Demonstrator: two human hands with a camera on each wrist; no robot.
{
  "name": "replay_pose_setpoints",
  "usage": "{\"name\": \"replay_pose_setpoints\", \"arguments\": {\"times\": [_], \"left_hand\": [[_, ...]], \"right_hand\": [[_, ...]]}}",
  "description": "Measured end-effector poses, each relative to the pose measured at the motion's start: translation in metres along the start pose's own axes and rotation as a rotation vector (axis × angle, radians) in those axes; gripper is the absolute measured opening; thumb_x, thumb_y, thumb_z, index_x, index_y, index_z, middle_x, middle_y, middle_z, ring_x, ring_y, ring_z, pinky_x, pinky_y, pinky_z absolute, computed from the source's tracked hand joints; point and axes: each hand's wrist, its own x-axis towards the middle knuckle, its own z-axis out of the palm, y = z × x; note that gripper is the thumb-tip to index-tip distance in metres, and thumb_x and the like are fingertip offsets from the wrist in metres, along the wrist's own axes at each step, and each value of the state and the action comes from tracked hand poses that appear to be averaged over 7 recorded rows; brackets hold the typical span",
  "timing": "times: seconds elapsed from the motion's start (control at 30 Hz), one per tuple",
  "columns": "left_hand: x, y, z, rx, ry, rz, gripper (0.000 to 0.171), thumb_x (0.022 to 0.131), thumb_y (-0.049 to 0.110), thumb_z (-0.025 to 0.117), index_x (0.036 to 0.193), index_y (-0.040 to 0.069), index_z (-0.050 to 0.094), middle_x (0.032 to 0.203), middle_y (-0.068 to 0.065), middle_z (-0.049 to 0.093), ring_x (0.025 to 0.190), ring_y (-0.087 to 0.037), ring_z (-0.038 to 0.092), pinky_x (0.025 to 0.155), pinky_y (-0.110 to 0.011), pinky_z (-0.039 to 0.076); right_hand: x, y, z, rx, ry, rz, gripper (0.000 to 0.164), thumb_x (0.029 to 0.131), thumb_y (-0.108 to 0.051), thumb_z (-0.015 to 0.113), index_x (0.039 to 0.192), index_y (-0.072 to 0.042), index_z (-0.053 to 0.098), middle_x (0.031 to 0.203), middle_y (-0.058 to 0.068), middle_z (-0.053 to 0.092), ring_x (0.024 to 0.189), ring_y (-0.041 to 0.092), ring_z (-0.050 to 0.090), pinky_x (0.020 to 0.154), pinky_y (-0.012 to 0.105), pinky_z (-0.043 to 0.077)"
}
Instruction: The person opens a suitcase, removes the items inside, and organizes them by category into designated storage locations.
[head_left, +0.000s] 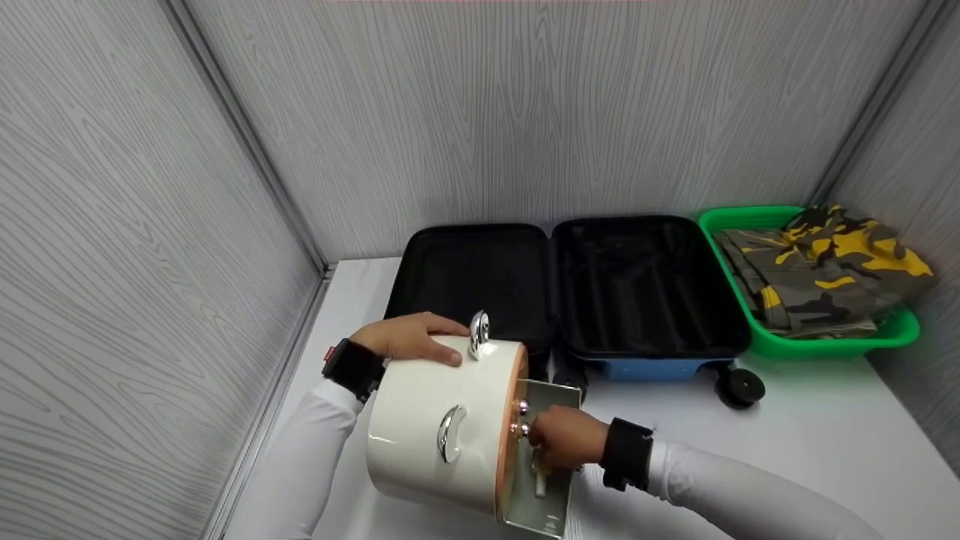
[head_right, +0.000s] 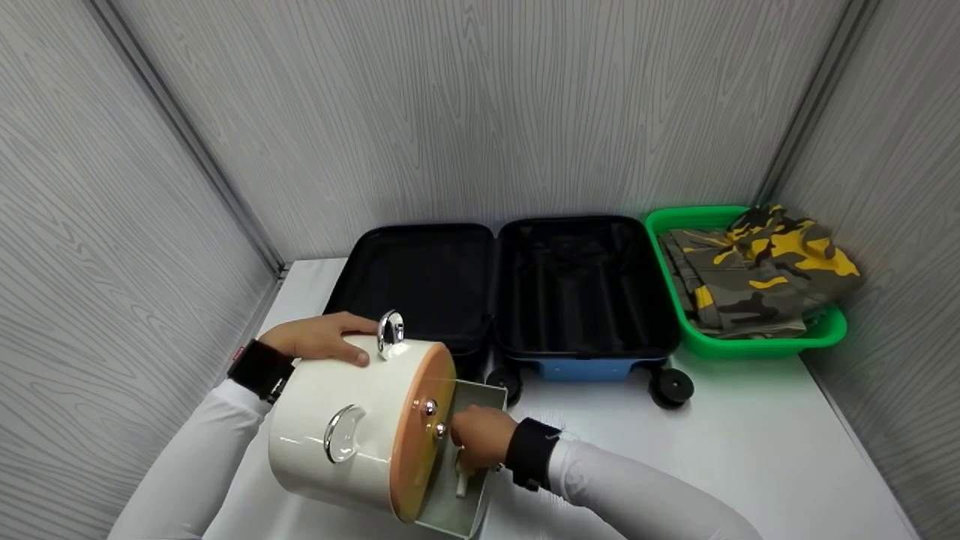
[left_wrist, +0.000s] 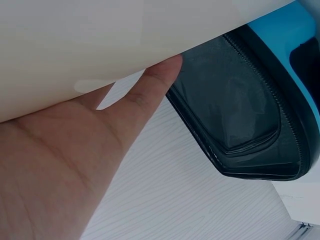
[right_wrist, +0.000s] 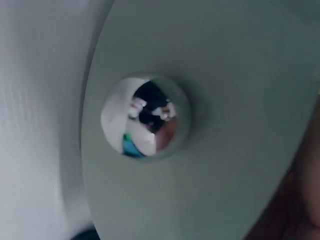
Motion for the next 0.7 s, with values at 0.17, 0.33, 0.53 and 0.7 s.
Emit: {"name": "replay_pose_setpoints", "arguments": {"times": [0.17, 0.33, 0.53, 0.7], "left_hand": [[-0.001, 0.001, 0.0, 0.004, 0.0, 0.001, 0.063, 0.098, 0.047, 0.077, 0.154, 0.02, 0.063, 0.157, -0.006, 0.062, 0.144, -0.029, 0.056, 0.124, -0.054, 0.042], [-0.002, 0.002, 0.0, 0.004, -0.001, 0.018, 0.063, 0.098, 0.045, 0.077, 0.154, 0.019, 0.063, 0.156, -0.007, 0.063, 0.142, -0.029, 0.057, 0.124, -0.054, 0.042], [-0.002, 0.002, 0.001, 0.012, 0.002, 0.024, 0.063, 0.099, 0.045, 0.077, 0.154, 0.018, 0.063, 0.157, -0.007, 0.062, 0.144, -0.03, 0.056, 0.125, -0.054, 0.041], [-0.001, 0.002, 0.0, 0.004, 0.002, 0.014, 0.064, 0.098, 0.044, 0.078, 0.154, 0.019, 0.063, 0.157, -0.006, 0.063, 0.143, -0.029, 0.056, 0.124, -0.054, 0.041]], "right_hand": [[-0.015, 0.006, -0.009, 0.192, 0.165, -0.109, 0.003, 0.089, -0.002, 0.079, 0.091, -0.004, 0.08, 0.087, 0.005, 0.079, 0.08, 0.01, 0.069, 0.073, 0.024, 0.056], [-0.036, 0.015, -0.015, 0.282, 0.198, -0.102, 0.027, 0.095, -0.014, 0.079, 0.071, -0.012, 0.066, 0.063, -0.012, 0.054, 0.059, -0.007, 0.044, 0.057, 0.013, 0.037], [-0.062, 0.03, -0.01, 0.189, 0.095, -0.043, 0.043, 0.094, -0.04, 0.084, 0.062, -0.016, 0.066, 0.056, -0.017, 0.055, 0.053, -0.012, 0.04, 0.053, 0.011, 0.033], [-0.073, 0.038, -0.001, 0.222, 0.023, 0.038, 0.038, 0.089, -0.05, 0.087, 0.077, -0.017, 0.075, 0.065, -0.017, 0.062, 0.059, -0.008, 0.047, 0.057, 0.016, 0.04]]}}
